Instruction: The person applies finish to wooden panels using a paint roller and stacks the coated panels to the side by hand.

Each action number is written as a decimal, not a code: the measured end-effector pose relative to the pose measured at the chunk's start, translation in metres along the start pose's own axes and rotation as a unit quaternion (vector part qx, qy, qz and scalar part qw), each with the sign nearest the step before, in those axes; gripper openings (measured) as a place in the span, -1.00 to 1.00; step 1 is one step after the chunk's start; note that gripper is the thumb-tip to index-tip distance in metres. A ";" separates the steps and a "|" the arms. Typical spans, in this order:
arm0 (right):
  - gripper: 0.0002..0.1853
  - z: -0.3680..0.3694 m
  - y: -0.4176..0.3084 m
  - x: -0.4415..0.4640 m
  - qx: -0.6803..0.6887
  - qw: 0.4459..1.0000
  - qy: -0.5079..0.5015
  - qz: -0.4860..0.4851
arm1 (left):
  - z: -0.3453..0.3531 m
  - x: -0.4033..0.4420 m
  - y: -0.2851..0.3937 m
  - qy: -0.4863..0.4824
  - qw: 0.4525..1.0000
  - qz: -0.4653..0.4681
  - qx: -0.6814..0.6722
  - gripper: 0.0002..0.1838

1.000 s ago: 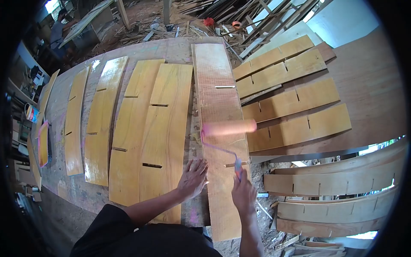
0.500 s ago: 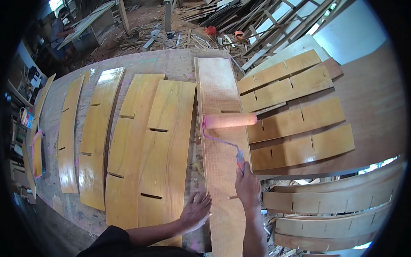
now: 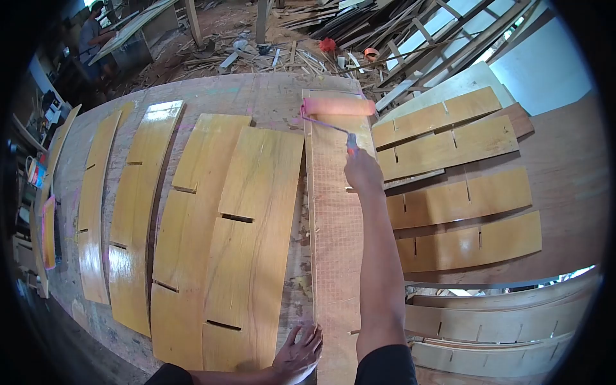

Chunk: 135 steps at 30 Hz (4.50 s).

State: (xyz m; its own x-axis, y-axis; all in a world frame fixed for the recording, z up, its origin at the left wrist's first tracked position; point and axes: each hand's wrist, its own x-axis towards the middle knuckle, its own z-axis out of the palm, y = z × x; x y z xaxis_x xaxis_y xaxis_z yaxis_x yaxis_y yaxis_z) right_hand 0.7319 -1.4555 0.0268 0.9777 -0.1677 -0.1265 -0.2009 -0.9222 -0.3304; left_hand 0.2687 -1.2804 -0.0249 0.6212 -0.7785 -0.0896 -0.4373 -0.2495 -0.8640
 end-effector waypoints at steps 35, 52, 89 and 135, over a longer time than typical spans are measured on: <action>-0.41 -0.060 0.100 -0.468 0.019 0.999 0.002 0.025 | -0.007 0.001 -0.036 -0.042 0.804 -0.048 -0.591 -0.44; -0.59 0.009 -0.012 0.021 0.023 0.999 0.030 -0.007 | -0.004 0.007 -0.034 -0.042 0.784 -0.060 -0.616 -0.46; -0.32 -0.056 0.143 -0.591 -0.014 0.997 -0.056 0.053 | 0.007 -0.098 -0.078 0.075 0.666 -0.325 -0.667 -0.51; -0.40 -0.049 0.246 -1.007 0.041 0.989 -0.024 0.137 | -0.059 0.049 -0.012 -0.106 0.840 -0.106 -0.521 -0.55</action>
State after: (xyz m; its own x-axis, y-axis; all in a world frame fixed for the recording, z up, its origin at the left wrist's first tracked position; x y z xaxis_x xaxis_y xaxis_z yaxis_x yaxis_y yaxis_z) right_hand -0.2995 -1.5310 0.1190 0.8817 -0.3894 -0.2666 -0.4652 -0.8120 -0.3526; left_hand 0.2660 -1.3498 0.0100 0.8103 -0.5610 -0.1693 -0.5661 -0.8241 0.0214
